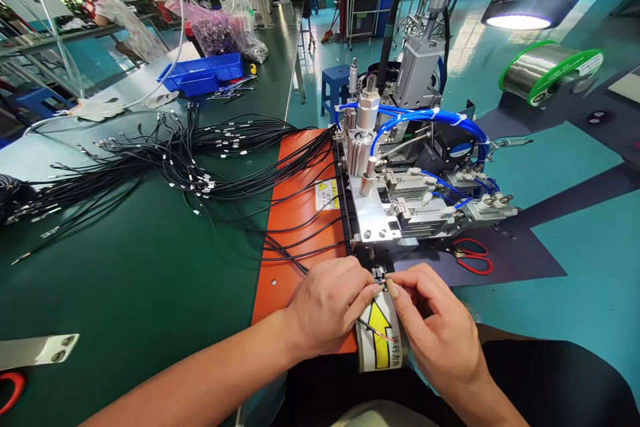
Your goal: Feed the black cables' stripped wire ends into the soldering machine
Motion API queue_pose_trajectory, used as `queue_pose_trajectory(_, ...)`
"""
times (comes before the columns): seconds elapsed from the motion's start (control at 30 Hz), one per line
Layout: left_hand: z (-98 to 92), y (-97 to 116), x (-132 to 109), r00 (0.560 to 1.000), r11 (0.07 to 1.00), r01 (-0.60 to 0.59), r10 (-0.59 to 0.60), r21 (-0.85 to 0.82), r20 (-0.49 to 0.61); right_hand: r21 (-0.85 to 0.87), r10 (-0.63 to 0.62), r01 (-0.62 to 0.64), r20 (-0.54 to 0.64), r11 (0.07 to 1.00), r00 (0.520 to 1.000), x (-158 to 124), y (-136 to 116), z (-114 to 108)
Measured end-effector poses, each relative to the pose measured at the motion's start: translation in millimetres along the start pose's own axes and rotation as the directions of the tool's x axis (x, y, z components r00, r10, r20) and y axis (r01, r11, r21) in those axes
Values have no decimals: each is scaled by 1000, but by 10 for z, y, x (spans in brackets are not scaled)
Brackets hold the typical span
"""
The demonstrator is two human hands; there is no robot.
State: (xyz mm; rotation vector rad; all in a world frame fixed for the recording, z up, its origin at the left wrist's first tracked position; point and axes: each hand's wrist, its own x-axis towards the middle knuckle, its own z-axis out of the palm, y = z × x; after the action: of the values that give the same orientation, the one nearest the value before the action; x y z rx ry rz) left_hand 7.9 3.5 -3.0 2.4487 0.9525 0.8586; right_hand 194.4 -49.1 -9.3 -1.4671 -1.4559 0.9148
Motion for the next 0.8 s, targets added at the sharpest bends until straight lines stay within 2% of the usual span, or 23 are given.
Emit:
queue_pose_trajectory(0.03,3,-2,0,1000,1000,-1,1,4,-1,-36,-52,51,-23,998,998,-12,13,11)
queue_pose_trajectory(0.1,10,-4,1,1000,1000,2,-2,15,-6,-19,-28,27,-16,999,999,-15,24,0)
queue_pose_trajectory(0.17,15,-4,2,1000,1000,-1,1,20,-5,83,112,-116,47,990,993,6,22,-53)
queue_pose_trajectory(0.27,13,1,5,1000,1000,-16,16,23,2,218,308,-337,155,916,939,53,11,-154)
queue_pose_trajectory(0.37,6,10,6,1000,999,-16,16,31,6,275,407,-450,203,849,891,86,-5,-201)
queue_pose_trajectory(0.8,13,-5,6,1000,1000,-15,14,26,27,270,404,-432,155,861,901,151,-45,-137)
